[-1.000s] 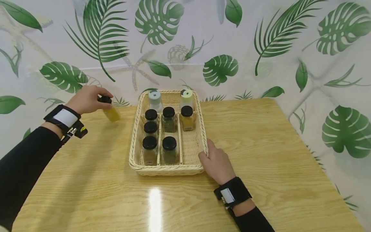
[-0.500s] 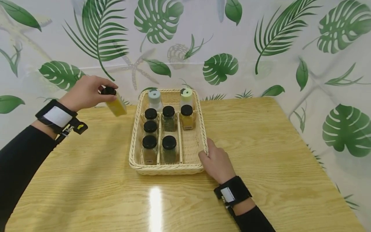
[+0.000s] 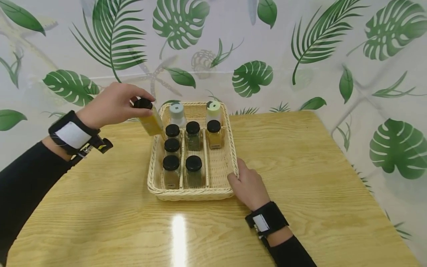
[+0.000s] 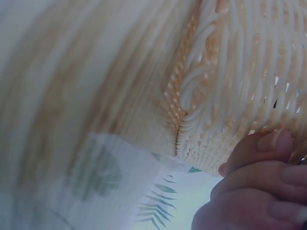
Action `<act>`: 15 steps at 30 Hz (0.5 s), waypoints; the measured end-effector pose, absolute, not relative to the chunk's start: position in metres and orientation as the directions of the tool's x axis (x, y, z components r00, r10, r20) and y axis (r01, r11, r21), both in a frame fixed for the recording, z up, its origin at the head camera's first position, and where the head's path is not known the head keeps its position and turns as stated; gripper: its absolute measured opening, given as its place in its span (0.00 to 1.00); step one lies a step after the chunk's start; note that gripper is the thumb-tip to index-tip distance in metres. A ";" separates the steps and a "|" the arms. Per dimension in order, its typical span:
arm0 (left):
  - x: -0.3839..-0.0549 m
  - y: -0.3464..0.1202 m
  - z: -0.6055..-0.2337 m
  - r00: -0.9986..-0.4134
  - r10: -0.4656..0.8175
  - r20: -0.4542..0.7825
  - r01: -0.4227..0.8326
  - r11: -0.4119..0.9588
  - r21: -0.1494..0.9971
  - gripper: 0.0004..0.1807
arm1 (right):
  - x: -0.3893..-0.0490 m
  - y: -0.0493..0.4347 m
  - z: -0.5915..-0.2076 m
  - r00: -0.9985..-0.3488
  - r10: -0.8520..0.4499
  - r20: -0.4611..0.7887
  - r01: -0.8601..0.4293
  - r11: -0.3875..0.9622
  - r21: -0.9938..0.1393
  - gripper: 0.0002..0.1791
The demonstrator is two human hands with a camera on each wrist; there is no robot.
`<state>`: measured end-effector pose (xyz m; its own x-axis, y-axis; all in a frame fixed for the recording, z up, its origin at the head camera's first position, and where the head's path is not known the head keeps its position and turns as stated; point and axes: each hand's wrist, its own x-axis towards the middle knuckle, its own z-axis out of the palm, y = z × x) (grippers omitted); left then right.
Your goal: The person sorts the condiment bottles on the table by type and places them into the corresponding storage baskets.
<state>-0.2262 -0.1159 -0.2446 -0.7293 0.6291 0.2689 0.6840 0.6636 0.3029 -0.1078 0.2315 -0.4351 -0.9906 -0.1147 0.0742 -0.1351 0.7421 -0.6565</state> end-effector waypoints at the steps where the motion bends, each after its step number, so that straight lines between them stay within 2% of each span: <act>1: -0.225 -0.112 -0.244 -0.721 0.639 0.269 0.693 0.653 0.306 0.16 | -0.108 0.232 -0.435 -0.991 -0.114 0.073 -0.134 0.741 -0.658 0.26; 15: -0.215 -0.068 -0.239 -0.641 0.719 0.270 0.765 0.567 0.307 0.16 | -0.107 0.232 -0.434 -0.989 -0.112 0.092 -0.145 0.751 -0.644 0.26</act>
